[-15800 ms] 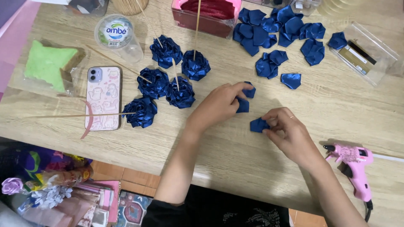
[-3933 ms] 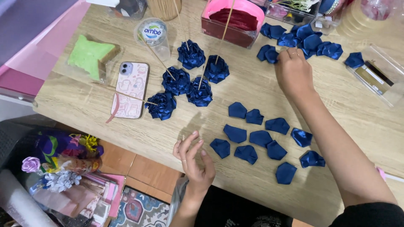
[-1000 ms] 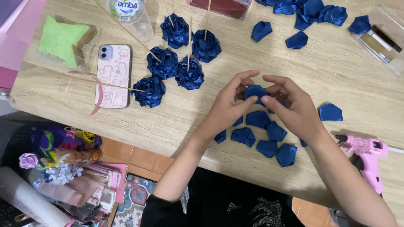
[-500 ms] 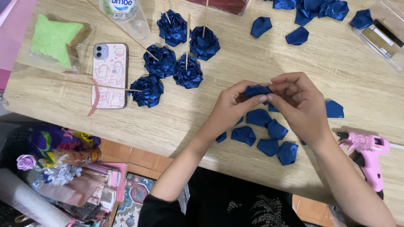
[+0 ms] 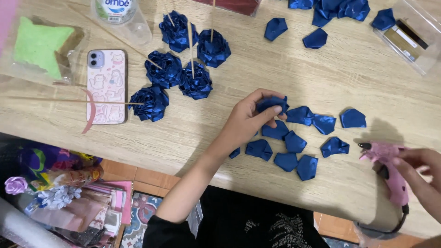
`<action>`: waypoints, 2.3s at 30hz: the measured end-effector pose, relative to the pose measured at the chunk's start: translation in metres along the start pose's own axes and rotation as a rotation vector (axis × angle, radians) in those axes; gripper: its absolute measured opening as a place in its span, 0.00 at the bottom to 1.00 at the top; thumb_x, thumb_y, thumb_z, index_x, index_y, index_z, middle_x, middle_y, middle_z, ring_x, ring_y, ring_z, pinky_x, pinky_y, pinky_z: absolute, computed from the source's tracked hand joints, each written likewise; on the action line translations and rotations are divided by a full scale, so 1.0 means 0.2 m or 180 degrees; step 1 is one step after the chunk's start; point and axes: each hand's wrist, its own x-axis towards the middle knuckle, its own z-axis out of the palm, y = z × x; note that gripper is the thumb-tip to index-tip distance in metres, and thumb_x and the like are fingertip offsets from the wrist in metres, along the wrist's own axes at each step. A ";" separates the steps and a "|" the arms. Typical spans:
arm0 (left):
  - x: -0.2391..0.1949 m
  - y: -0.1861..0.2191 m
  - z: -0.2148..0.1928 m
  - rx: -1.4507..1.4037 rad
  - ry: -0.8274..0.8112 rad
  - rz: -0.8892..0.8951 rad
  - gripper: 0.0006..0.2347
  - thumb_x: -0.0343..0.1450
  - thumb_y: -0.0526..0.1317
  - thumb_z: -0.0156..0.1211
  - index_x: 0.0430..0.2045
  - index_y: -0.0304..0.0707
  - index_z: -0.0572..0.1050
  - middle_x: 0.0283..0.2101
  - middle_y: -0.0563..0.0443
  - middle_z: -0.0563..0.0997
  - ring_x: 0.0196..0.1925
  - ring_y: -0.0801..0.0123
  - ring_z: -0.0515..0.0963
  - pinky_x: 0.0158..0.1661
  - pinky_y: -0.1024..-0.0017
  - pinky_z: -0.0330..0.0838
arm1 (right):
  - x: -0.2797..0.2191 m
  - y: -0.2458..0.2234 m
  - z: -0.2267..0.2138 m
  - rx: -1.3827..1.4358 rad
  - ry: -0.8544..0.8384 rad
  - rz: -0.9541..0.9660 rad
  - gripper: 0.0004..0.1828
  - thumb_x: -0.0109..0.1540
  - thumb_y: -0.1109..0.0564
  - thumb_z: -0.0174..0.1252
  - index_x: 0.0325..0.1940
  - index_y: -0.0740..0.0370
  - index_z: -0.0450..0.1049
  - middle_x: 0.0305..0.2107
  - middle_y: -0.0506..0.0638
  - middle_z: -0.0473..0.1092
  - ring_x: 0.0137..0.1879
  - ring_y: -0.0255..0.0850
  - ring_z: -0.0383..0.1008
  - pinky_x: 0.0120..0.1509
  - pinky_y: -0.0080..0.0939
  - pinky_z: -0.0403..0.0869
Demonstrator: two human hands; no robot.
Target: The person arranges blue satin petal pieces on a wooden table, then uses a pink hot glue gun to apply glue and attach the pieces together into a layered cluster. Several finished blue satin flowers on wooden sticks are visible nearby.
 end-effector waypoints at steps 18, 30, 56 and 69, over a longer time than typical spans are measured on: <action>0.04 0.06 0.23 0.1130 -0.0807 -0.0441 0.09 0.73 0.43 0.58 0.41 0.44 0.79 0.20 0.62 0.74 0.14 0.85 0.56 0.18 0.82 0.49 | -0.15 0.30 0.08 0.1133 0.0284 0.0923 0.19 0.61 0.63 0.65 0.54 0.69 0.69 0.32 0.57 0.64 0.32 0.45 0.63 0.34 0.44 0.67; 0.08 -0.04 0.08 0.0155 -0.0330 -0.0580 0.07 0.69 0.43 0.65 0.28 0.42 0.76 0.29 0.60 0.77 0.36 0.72 0.86 0.40 0.84 0.78 | -0.10 0.00 0.29 0.1762 0.0346 -0.1646 0.08 0.63 0.61 0.52 0.45 0.60 0.64 0.29 0.44 0.66 0.26 0.27 0.65 0.24 0.23 0.69; 0.02 -0.01 0.07 0.0472 0.0053 -0.0294 0.08 0.71 0.43 0.59 0.35 0.39 0.80 0.31 0.54 0.83 0.36 0.77 0.83 0.41 0.81 0.74 | -0.12 -0.34 0.50 0.1086 0.0183 -0.1467 0.13 0.50 0.71 0.49 0.37 0.62 0.66 0.21 0.43 0.60 0.24 0.33 0.54 0.29 0.34 0.54; 0.02 -0.02 0.06 0.0346 -0.0025 -0.0148 0.09 0.71 0.44 0.59 0.34 0.40 0.80 0.30 0.54 0.83 0.35 0.77 0.83 0.44 0.80 0.74 | -0.12 -0.33 0.44 0.0927 -0.0062 -0.1061 0.12 0.50 0.71 0.53 0.32 0.59 0.62 0.22 0.45 0.63 0.25 0.33 0.58 0.27 0.33 0.57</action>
